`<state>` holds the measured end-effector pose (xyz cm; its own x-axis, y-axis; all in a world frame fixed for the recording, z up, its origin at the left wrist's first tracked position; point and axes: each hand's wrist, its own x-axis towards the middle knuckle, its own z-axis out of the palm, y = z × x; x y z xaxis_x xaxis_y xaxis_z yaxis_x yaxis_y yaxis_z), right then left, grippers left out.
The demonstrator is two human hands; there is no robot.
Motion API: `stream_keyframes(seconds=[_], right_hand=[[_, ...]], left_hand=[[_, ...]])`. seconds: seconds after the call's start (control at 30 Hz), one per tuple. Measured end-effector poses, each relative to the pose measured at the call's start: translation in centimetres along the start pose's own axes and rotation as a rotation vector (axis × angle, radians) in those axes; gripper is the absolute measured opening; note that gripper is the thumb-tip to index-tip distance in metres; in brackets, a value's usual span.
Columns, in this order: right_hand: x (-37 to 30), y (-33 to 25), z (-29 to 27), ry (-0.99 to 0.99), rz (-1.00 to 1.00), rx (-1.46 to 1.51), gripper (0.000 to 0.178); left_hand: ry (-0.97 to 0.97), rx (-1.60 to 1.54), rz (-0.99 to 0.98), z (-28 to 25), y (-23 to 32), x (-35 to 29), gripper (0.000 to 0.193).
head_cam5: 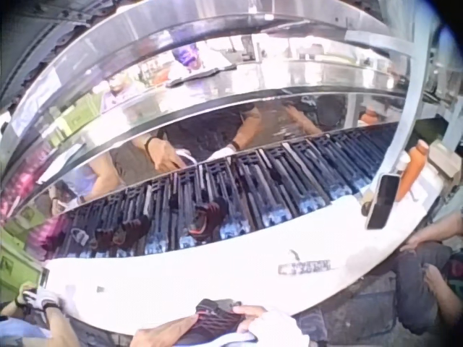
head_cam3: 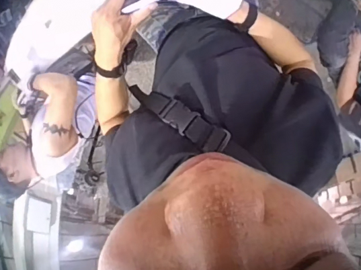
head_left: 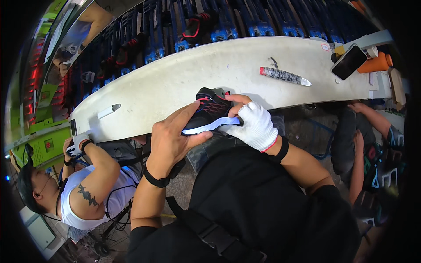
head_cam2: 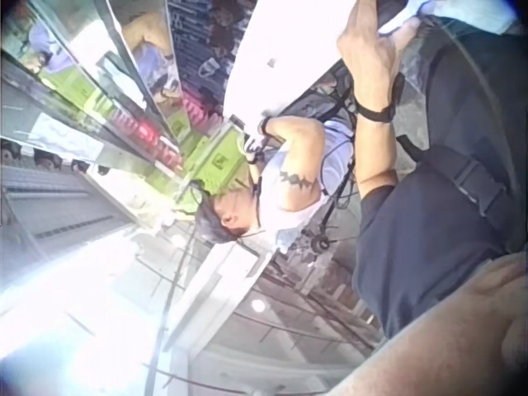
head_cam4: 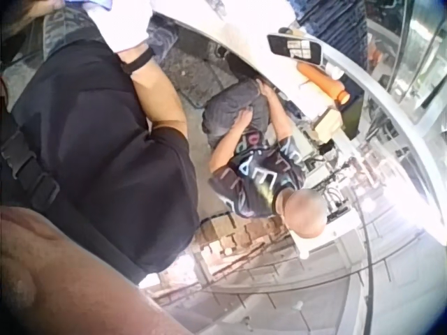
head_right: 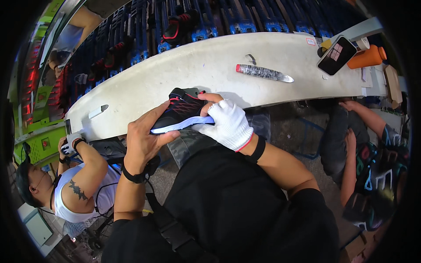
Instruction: Picking up shoe uppers and soles from a conveyor, inspecting them, and placing them back.
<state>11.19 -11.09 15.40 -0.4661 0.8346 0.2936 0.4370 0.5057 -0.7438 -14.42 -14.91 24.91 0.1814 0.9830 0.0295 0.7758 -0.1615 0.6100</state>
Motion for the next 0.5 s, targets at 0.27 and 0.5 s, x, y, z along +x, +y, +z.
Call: stream_keyframes(seconds=[0.27, 0.5], right_hand=[[0.0, 0.6, -1.1, -0.073, 0.055, -0.151, 0.047], [2.8, -2.8, -7.3, -0.031, -0.232, 0.177, 0.093]], left_hand=[[0.049, 0.097, 0.113, 0.8, 1.3, -0.5, 0.076], [0.337, -0.357, 0.408, 7.9, 0.3, 1.4, 0.057]])
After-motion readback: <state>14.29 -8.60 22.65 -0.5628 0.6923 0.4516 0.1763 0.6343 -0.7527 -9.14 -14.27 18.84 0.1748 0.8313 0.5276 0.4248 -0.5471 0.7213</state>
